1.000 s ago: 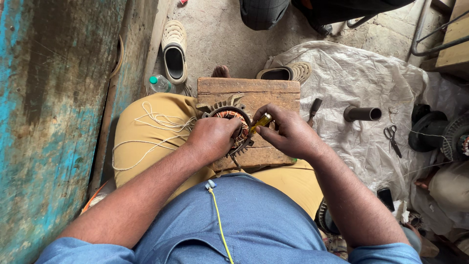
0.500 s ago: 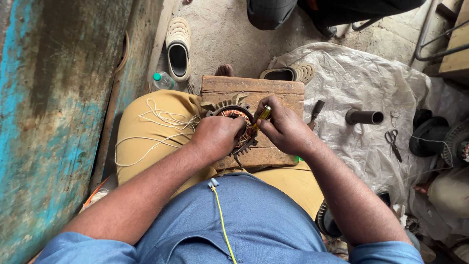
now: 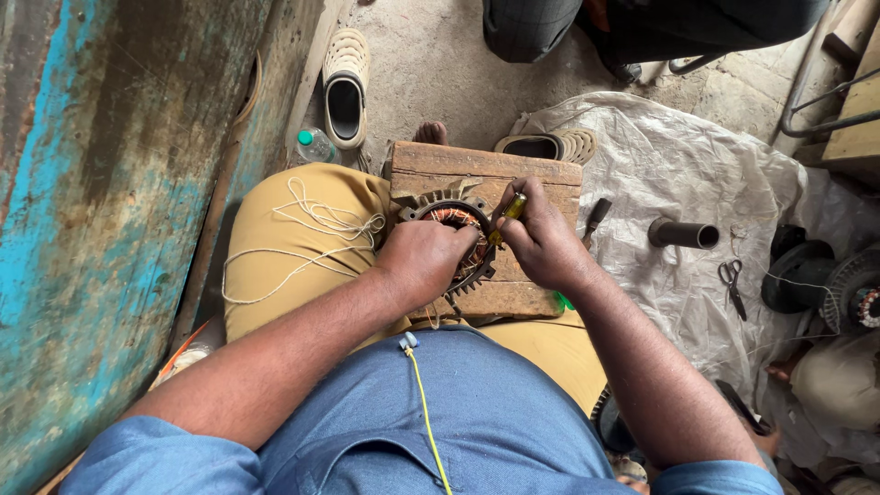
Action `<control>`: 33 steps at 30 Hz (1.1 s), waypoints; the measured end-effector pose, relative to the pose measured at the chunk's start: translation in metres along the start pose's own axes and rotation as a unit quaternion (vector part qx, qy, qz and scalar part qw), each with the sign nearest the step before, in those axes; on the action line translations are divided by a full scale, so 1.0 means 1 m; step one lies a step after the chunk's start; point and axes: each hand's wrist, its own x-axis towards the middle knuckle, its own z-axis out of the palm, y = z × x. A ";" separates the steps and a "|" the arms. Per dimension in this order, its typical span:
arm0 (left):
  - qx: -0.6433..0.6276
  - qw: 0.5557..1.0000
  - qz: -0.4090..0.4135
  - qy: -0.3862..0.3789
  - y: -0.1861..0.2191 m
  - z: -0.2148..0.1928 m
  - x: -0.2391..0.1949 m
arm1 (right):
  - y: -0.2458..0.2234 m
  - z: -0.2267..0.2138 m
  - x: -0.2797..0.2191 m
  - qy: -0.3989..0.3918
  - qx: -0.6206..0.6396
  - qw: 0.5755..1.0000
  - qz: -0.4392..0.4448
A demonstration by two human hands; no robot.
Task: The person sits on the floor and uses a screwdriver to adjust and secure copper windings inside a motor stator placed on a small wooden block on their lap. They repeatedly probe and press the windings while occasionally rotating the stator to access different slots.
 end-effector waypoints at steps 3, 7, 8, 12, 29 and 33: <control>-0.007 1.000 -0.010 -0.017 -0.001 0.003 0.001 | 0.001 0.002 0.000 0.010 0.001 1.000 0.008; 0.000 1.000 0.012 0.003 0.001 0.006 0.001 | 0.000 0.004 0.001 0.018 0.010 1.000 0.015; 0.002 1.000 0.013 0.002 0.001 0.007 0.001 | -0.001 0.004 0.001 0.022 0.010 1.000 0.015; -0.006 1.000 0.025 -0.001 0.001 0.009 0.002 | -0.001 0.005 0.001 0.032 0.007 0.999 0.002; -0.004 0.999 0.033 0.000 0.000 0.010 0.009 | -0.011 0.010 0.009 0.059 -0.046 0.995 0.070; -0.004 0.999 0.036 -0.004 0.000 0.012 0.007 | -0.012 0.011 0.011 0.065 -0.047 0.994 0.070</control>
